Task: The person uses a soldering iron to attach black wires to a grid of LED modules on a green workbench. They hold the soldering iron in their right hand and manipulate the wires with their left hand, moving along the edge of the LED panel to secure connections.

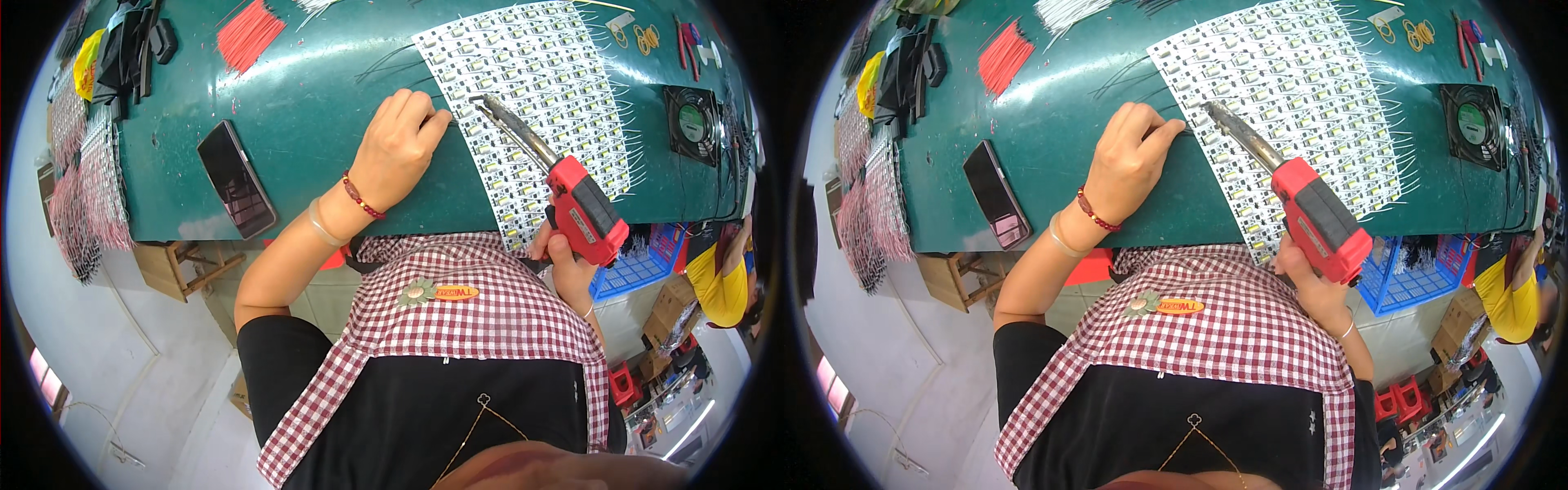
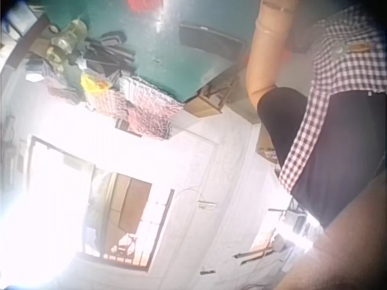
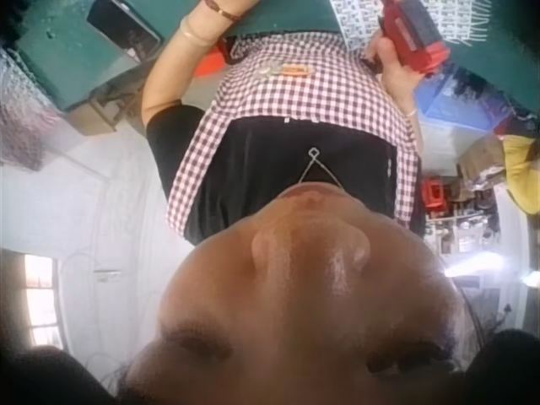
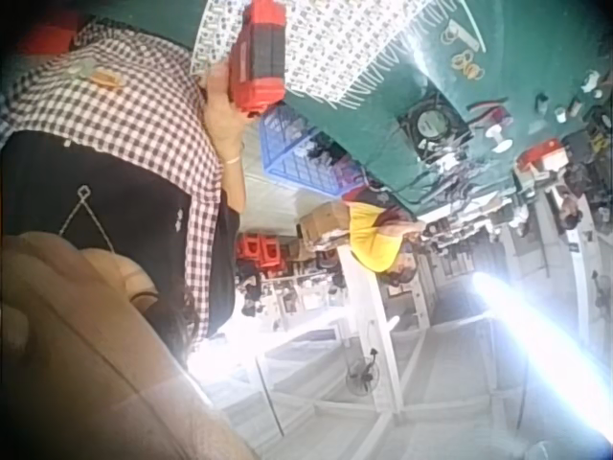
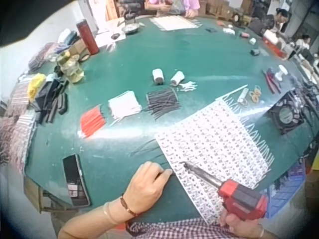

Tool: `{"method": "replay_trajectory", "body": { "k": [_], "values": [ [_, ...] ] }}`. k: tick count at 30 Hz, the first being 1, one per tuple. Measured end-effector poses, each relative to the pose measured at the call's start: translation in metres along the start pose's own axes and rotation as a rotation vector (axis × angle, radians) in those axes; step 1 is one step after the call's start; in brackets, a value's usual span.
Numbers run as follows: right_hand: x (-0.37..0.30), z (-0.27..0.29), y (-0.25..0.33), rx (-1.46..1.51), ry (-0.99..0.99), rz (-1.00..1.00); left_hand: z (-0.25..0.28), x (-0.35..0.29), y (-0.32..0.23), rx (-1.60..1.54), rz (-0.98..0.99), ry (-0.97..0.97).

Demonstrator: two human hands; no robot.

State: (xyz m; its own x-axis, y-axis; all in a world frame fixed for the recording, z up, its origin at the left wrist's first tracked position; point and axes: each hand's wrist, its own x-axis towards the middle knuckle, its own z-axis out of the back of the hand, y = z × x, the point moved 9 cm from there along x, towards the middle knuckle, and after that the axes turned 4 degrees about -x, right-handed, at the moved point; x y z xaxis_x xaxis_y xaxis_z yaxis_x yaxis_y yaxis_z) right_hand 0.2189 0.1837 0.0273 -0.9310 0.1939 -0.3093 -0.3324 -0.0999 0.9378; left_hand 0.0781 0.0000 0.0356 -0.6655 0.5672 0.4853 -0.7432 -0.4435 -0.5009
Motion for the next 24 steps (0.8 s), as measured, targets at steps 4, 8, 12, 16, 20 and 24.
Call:
{"method": "replay_trajectory", "body": {
  "k": [4,8,12,16,20,24],
  "values": [
    [-0.004,0.006,-0.005,0.059,-0.060,-0.024,0.000,0.002,0.000,0.045,-0.013,0.015],
    [-0.010,0.010,-0.009,0.106,-0.036,-0.021,0.009,0.001,-0.011,0.035,-0.025,-0.004],
    [-0.016,0.012,-0.017,0.064,-0.010,0.003,0.004,-0.009,-0.015,-0.035,0.001,-0.003],
    [-0.019,0.011,-0.027,0.042,0.018,-0.008,0.005,-0.006,-0.015,-0.042,-0.001,-0.011],
    [-0.021,0.011,-0.033,0.030,0.022,-0.034,-0.001,-0.009,-0.015,-0.059,0.002,0.003],
    [-0.024,0.012,-0.040,-0.108,0.040,0.015,-0.003,-0.009,-0.016,-0.054,0.002,0.014]
  ]
}}
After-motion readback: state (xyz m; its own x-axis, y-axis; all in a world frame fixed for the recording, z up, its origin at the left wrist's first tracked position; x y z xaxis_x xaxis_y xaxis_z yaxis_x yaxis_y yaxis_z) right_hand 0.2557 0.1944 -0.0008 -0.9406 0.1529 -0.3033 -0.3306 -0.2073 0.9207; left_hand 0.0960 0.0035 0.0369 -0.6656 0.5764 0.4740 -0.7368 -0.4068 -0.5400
